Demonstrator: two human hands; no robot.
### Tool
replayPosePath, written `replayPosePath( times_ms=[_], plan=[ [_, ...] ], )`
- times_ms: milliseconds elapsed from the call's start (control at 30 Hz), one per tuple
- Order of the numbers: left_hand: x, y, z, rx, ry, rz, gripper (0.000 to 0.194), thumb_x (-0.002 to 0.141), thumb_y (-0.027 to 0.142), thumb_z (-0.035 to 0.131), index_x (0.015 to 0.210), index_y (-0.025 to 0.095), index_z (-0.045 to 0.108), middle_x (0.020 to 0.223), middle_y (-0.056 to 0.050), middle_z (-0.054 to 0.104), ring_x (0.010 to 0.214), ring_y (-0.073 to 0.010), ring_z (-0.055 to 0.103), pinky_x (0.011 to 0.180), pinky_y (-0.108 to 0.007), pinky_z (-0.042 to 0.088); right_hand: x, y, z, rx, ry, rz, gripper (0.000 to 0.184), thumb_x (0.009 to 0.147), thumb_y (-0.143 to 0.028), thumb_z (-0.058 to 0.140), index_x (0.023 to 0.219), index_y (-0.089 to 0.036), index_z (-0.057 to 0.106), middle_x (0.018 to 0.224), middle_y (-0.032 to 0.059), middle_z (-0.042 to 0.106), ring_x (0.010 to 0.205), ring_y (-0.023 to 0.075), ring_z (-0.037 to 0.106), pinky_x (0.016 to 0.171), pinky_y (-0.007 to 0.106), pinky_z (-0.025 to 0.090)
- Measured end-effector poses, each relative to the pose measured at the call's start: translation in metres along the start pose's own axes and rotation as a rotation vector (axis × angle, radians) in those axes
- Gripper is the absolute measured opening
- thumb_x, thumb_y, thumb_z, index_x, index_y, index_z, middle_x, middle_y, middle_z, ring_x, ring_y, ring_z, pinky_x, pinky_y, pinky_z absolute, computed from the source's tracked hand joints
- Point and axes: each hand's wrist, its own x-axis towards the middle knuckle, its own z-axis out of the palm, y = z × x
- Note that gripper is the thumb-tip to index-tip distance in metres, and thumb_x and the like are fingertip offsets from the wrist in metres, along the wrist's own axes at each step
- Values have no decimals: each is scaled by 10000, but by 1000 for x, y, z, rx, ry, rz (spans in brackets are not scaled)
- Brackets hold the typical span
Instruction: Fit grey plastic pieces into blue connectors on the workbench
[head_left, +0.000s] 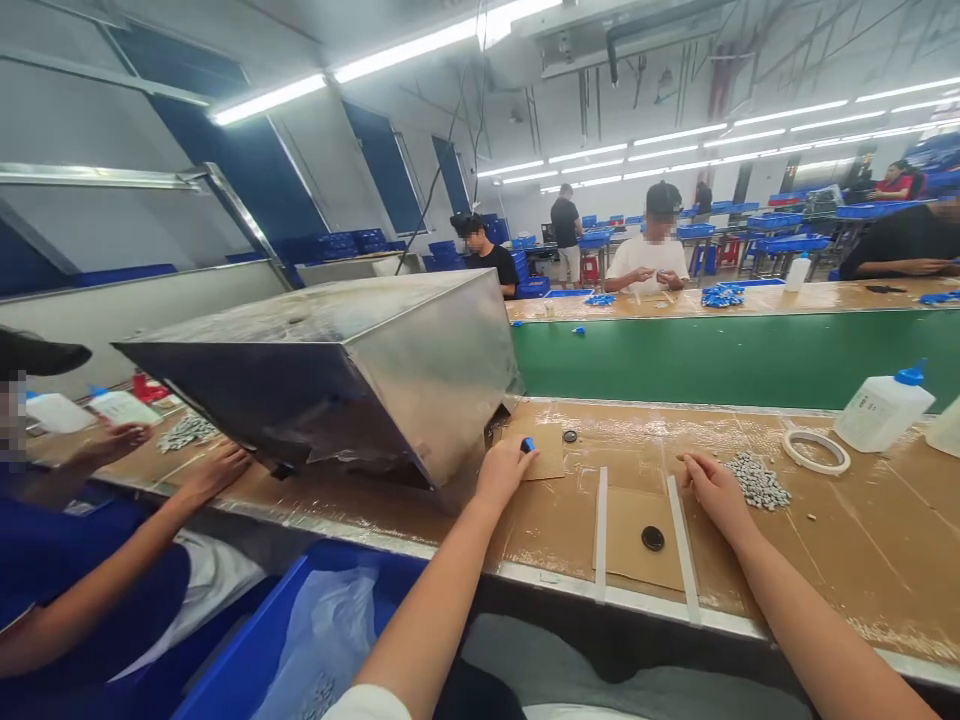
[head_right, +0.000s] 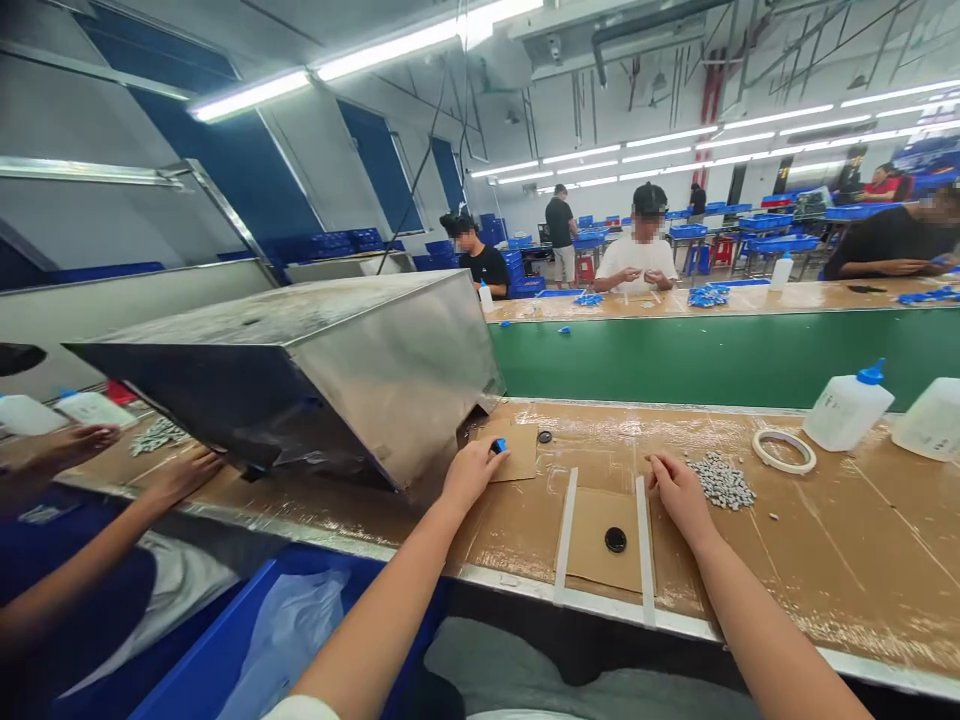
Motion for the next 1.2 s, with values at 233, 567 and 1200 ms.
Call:
replayPosePath(
  times_ms=[233,567,1200],
  plan=[
    [6,-10,17,20,95,-74,475,1003,331,546,1437,139,521,1500,-183,540,1387,-292,491,1157,-422,387,-3,17,0,-142,-111,-9,569,908,-665,485,1053,-172,730,641,27,625,640,249,614,655,358,474],
    [-13,26,45,30,-95,195,695,932,708,516,1511,325,511,1637,-142,386,1548,-405,257,1242,-654,162,8,29,-4,-195,-161,27,528,836,-678,545,942,-203,749,615,34,631,558,234,584,547,339,454],
    [65,64,47,-96,-79,194,182,953,292,658,1093,201,728,1168,-89,682,1167,-280,569,1039,-421,407,6,17,5,-45,-161,25,517,910,-627,521,964,-154,721,612,5,580,628,211,554,643,328,418]
  ],
)
